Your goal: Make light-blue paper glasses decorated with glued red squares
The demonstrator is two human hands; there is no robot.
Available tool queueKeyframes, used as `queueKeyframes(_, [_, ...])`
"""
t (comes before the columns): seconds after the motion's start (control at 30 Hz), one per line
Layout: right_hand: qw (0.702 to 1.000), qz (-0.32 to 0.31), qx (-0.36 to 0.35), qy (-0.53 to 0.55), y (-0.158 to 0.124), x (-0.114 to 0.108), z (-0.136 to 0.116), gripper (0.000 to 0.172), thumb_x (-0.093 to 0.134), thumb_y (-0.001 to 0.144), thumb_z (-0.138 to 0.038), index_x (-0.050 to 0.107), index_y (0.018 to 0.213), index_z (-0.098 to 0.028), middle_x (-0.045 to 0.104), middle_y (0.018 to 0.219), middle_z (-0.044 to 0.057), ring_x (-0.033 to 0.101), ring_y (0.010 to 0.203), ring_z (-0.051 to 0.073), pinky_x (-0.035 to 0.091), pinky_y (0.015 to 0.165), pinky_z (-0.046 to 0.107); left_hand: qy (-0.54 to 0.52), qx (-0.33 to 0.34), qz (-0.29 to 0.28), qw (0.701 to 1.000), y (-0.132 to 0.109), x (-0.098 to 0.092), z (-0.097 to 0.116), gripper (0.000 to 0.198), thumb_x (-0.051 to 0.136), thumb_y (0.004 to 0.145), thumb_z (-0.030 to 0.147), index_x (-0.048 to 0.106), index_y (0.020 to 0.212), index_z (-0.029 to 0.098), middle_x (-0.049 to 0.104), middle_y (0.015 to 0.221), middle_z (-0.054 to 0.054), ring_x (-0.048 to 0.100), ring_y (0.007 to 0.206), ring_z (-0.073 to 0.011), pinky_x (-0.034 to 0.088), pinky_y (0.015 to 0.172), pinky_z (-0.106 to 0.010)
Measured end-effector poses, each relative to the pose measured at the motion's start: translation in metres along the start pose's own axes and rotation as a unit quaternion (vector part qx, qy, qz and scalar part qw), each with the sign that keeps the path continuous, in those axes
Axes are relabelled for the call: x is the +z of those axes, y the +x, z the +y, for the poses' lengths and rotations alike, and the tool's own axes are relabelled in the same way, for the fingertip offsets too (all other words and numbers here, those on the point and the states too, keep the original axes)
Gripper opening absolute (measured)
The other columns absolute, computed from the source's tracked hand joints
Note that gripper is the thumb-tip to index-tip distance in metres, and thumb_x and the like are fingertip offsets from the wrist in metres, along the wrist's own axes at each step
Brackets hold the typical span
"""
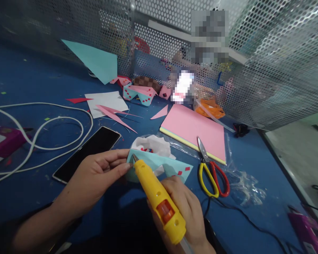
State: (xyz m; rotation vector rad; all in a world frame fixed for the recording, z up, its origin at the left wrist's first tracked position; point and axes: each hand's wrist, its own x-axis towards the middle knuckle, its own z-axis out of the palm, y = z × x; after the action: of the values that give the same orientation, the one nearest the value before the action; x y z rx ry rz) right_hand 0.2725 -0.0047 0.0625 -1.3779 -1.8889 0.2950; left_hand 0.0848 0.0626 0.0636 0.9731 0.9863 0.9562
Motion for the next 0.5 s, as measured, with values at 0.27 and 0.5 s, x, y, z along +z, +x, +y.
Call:
queueKeyframes(0.27, [1.000,0.016,-0.016,-0.017,0.0014,0.0015,0.0002,0.021,0.050,0.099,-0.042,0.056,0.087,-0.026,0.059,0.067,-0.002,0.060,0.055,0.016,0.051,0.051,0.028,-0.027,0.013,-0.015,0.999,-0.0004,-0.0017,-0.0026,0.028,0.071,0.080,0.019,0.080,0.105,0.029,0.081,0.087,-0.002,0.074,0.074,-0.0153,0.058,0.069,-0.022])
queueKeyframes(0.5, [0.999,0.020,-0.015,-0.022,0.0021,0.0006,-0.0010,0.020,0.052,0.098,-0.040,0.055,0.084,-0.026,0.057,0.065,-0.002,0.057,0.051,0.015,0.048,0.046,0.027,-0.020,0.009,-0.013,1.000,-0.0003,-0.0023,-0.0031,0.029,0.071,0.080,0.019,0.080,0.107,0.028,0.081,0.087,-0.003,0.075,0.075,-0.0163,0.059,0.067,-0.021])
